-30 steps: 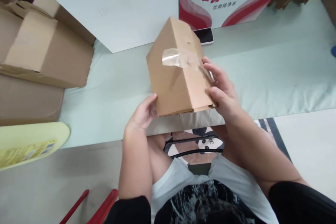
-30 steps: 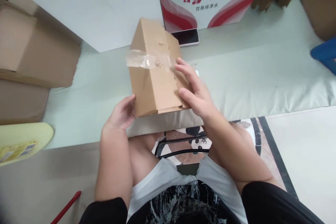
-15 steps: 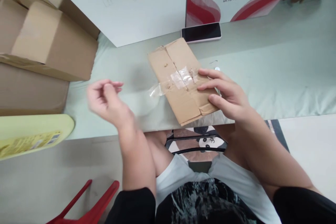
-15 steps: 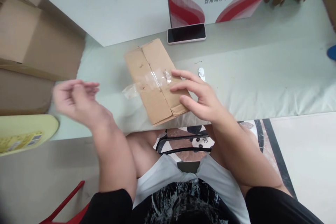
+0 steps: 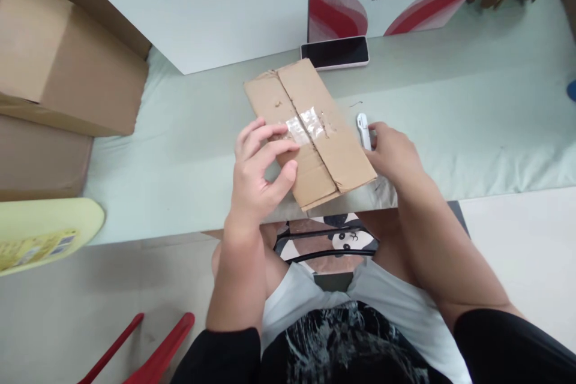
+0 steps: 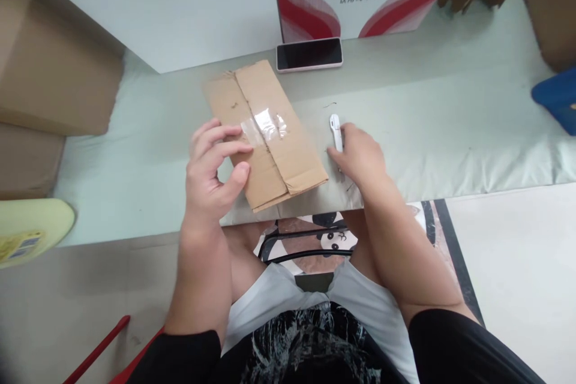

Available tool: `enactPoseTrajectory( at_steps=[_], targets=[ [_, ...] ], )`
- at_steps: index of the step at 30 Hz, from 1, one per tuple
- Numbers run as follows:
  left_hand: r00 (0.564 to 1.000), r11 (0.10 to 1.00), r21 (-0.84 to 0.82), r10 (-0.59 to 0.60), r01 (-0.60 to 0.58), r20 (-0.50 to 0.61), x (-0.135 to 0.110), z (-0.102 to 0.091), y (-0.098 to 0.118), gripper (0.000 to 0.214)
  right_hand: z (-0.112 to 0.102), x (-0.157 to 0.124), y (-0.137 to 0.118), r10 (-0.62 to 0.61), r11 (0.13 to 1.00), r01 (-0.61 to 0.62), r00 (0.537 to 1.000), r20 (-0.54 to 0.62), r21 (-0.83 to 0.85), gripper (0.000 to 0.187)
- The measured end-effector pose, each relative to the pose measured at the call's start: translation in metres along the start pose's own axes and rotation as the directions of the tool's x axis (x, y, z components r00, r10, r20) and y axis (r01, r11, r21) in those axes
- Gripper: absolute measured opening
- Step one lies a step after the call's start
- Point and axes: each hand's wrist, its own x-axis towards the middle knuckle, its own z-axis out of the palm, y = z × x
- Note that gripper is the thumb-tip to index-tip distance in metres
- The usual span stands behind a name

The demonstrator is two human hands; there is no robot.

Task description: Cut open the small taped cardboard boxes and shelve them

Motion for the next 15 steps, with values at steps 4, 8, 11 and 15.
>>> enactPoseTrajectory(
  at_steps=[4, 8, 11, 15],
  targets=[
    [1.000, 1.000, 0.003, -0.007, 0.007, -0.006, 0.001, 0.003, 0.003, 0.017, -0.009, 0.000, -0.004, 0.062, 0.985, -0.042, 0.991, -0.116, 0.166, 0.012],
    [1.000, 1.000, 0.007, -0.013, 0.013, 0.013, 0.000, 0.005, 0.005, 0.020, -0.033, -0.009, -0.012, 0.203, 0.718, 0.275, 0.796, -0.571, 0.639, 0.023],
    [1.000, 1.000, 0.023, -0.005, 0.005, 0.026, -0.001, 0.008, 0.009, 0.023, -0.051, -0.033, -0.030, 0.200, 0.492, 0.567, 0.666, -0.719, 0.661, 0.015],
    [0.999, 0.999, 0.000, 0.032, -0.032, 0.016, -0.001, 0.015, 0.016, 0.025, -0.059, -0.072, -0.056, 0.053, 0.383, 0.651, 0.693, -0.719, 0.655, 0.017]
  ],
)
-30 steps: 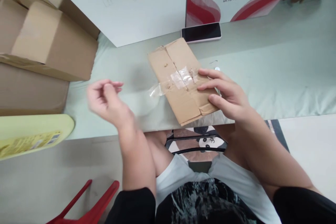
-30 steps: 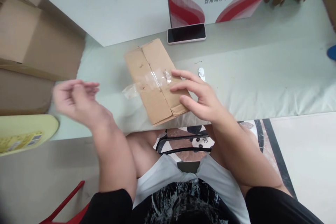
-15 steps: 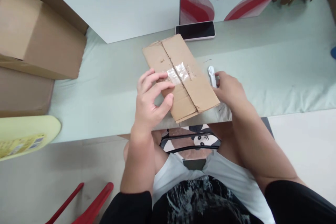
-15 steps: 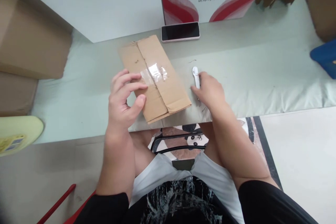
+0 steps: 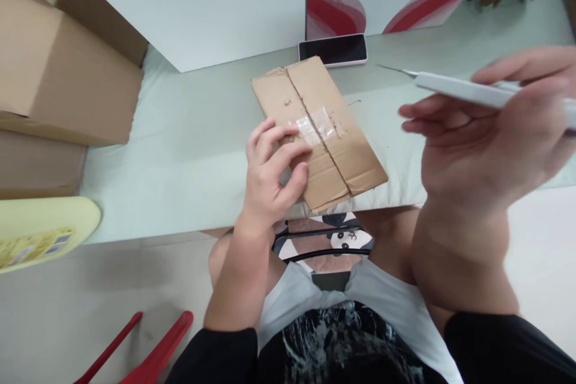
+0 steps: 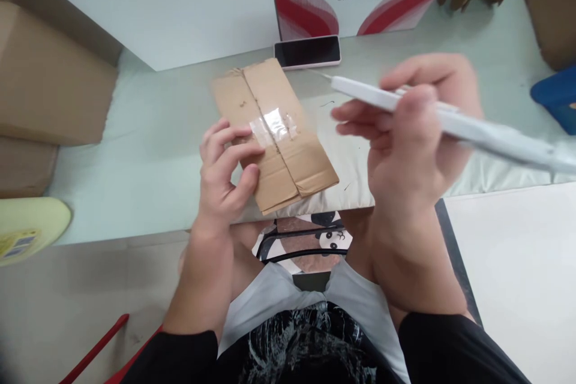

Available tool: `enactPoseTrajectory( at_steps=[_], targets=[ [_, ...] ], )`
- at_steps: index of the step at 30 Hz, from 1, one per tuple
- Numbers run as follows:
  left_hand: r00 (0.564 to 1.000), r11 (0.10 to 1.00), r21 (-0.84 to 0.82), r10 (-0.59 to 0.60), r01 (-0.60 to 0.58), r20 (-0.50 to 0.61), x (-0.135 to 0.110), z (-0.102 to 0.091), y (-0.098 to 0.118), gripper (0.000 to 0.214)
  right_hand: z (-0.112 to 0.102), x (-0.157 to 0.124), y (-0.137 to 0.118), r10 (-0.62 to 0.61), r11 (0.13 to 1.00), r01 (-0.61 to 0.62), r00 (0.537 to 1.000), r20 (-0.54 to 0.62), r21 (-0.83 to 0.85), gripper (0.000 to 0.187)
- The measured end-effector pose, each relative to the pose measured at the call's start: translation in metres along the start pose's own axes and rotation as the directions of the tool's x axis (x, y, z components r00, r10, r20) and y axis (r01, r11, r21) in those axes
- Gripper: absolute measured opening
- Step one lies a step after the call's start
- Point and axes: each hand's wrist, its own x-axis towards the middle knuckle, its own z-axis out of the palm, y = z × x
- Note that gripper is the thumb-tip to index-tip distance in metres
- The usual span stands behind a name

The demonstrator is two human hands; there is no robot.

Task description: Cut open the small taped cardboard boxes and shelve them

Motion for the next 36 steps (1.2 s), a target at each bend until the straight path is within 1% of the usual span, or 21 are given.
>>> enactPoseTrajectory(
  at_steps=[1, 2, 4, 5, 6, 8, 9, 11, 12, 15, 20, 24, 28, 32, 36],
  targets=[
    [1.000, 1.000, -0.011, 0.003, -0.002, 0.008, 0.000, 0.002, 0.002, 0.025, 0.001, -0.005, -0.006, 0.007, 1.000, -0.007, 0.998, 0.062, 0.002, 0.015],
    [1.000, 1.000, -0.016, 0.002, -0.001, 0.021, 0.000, 0.004, 0.004, 0.026, 0.001, -0.009, -0.009, 0.020, 1.000, -0.018, 0.989, 0.148, -0.017, 0.011],
    [0.999, 1.000, -0.007, -0.002, 0.002, 0.046, -0.001, 0.007, 0.006, 0.030, -0.001, -0.013, -0.011, 0.034, 0.995, -0.003, 0.947, 0.318, -0.095, 0.010],
    [0.999, 1.000, 0.000, -0.001, 0.001, 0.053, -0.001, 0.008, 0.006, 0.032, -0.003, -0.014, -0.009, 0.047, 0.989, 0.010, 0.926, 0.375, -0.149, 0.010],
    [0.998, 1.000, 0.004, 0.003, -0.003, 0.055, -0.002, 0.009, 0.006, 0.035, -0.004, -0.014, -0.007, 0.062, 0.980, 0.022, 0.913, 0.404, -0.200, 0.009],
    [0.998, 1.000, -0.005, 0.013, -0.013, 0.056, -0.002, 0.009, 0.005, 0.038, -0.005, -0.014, -0.002, 0.068, 0.967, 0.041, 0.909, 0.411, -0.250, 0.005],
    [0.998, 1.000, -0.013, 0.012, -0.012, 0.058, -0.002, 0.009, 0.005, 0.039, -0.004, -0.014, 0.001, 0.069, 0.966, 0.044, 0.905, 0.420, -0.255, 0.006],
    [0.998, 1.000, -0.025, -0.004, 0.006, 0.069, -0.002, 0.008, 0.004, 0.037, -0.003, -0.015, 0.004, 0.070, 0.963, 0.055, 0.892, 0.446, -0.262, 0.016],
    [0.997, 0.999, -0.028, -0.016, 0.018, 0.075, -0.002, 0.007, 0.004, 0.036, -0.003, -0.016, 0.005, 0.071, 0.958, 0.065, 0.888, 0.454, -0.278, 0.018],
    [0.996, 0.999, -0.023, -0.045, 0.047, 0.080, -0.001, 0.005, 0.005, 0.034, -0.003, -0.018, 0.005, 0.059, 0.935, 0.117, 0.881, 0.470, -0.336, 0.014],
    [0.997, 0.999, -0.023, -0.035, 0.037, 0.074, -0.001, 0.006, 0.006, 0.035, -0.002, -0.017, 0.008, 0.035, 0.915, 0.175, 0.865, 0.501, -0.365, 0.013],
    [0.994, 0.998, -0.017, -0.060, 0.061, 0.095, -0.001, 0.008, 0.004, 0.033, -0.001, -0.016, 0.010, 0.019, 0.891, 0.220, 0.856, 0.516, -0.397, 0.012],
    [0.994, 0.997, -0.028, -0.065, 0.068, 0.091, -0.002, 0.009, 0.005, 0.033, 0.000, -0.016, 0.010, -0.021, 0.879, 0.265, 0.852, 0.524, -0.395, 0.013],
    [0.992, 0.997, -0.015, -0.079, 0.081, 0.101, -0.001, 0.008, 0.006, 0.033, 0.002, -0.015, 0.008, -0.016, 0.884, 0.267, 0.838, 0.546, -0.383, 0.014],
    [0.992, 0.997, -0.020, -0.076, 0.079, 0.103, 0.000, 0.008, 0.005, 0.032, 0.001, -0.015, 0.006, -0.054, 0.906, 0.270, 0.836, 0.545, -0.325, 0.009]
  ],
)
